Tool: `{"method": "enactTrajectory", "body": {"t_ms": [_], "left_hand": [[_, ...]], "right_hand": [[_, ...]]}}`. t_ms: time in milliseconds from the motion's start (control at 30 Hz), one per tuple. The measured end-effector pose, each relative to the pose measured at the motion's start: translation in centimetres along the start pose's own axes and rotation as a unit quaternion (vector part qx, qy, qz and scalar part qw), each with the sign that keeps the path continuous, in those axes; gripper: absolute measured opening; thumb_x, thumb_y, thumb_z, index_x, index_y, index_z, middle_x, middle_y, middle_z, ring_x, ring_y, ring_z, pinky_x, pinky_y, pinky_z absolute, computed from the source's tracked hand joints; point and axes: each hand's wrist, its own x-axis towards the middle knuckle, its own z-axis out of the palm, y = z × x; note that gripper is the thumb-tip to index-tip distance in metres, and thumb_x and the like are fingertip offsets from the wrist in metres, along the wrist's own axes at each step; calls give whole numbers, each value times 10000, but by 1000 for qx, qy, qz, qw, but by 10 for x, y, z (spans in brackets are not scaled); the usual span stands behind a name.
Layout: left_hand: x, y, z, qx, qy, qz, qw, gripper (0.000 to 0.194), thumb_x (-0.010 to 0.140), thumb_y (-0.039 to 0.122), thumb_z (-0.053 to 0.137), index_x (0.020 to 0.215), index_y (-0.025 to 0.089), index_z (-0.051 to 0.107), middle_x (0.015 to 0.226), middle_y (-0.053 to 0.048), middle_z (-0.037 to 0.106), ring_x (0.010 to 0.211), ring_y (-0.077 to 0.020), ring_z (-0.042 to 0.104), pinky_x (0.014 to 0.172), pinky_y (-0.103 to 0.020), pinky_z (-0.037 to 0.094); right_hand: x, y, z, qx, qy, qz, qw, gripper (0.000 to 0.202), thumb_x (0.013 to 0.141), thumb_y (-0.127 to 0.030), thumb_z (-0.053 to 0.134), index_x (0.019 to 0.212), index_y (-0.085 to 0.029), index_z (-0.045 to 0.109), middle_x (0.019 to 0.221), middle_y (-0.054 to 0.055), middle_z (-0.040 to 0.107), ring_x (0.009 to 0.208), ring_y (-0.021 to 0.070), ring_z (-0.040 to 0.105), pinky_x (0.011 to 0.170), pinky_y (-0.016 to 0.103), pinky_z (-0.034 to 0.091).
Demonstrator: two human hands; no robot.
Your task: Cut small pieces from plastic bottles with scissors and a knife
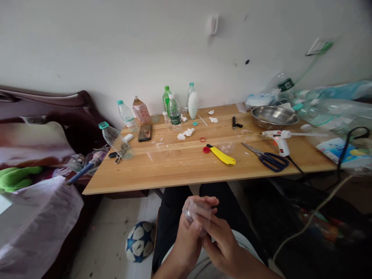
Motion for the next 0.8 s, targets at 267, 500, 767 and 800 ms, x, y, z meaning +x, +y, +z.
{"method": "enactTrajectory", "body": {"t_ms": [267, 500, 767, 800], "left_hand": [[2, -2, 4, -50, 13, -23, 998, 616, 742, 555, 778, 1241, 268, 557, 1036, -24, 677, 1043, -251, 670, 973, -397, 475], [6, 2, 1, -57, -43, -29, 997, 500, 733, 504, 807, 1091, 230, 592, 1011, -34, 679, 1027, -237, 665, 956, -396, 486], [17, 10, -11, -27, -233, -20, 972, 487, 724, 436, 833, 1091, 216, 599, 1037, -96, 694, 1015, -285, 694, 893, -449, 520], [16, 11, -13, -33, -256, -29, 966, 508, 699, 441, 851, 1085, 223, 603, 1037, -99, 697, 1023, -297, 696, 899, -467, 521]], "right_hand": [[-10, 1, 0, 141, -87, 144, 976, 500, 984, -186, 433, 1469, -301, 480, 1316, 100, 648, 1096, 219, 679, 972, 373, 557], [-20, -4, 7, 577, -57, 415, 701, 508, 894, -458, 676, 1367, -285, 601, 566, -55, 583, 314, 17, 315, 322, 134, 245], [-37, 0, 11, 768, -74, 402, 492, 469, 778, -412, 721, 1240, -365, 649, 822, -79, 707, 245, -24, 208, 296, 144, 265], [-39, 0, 13, 745, -78, 403, 526, 480, 774, -464, 714, 1237, -357, 648, 872, -57, 720, 262, -14, 261, 311, 150, 296]]}}
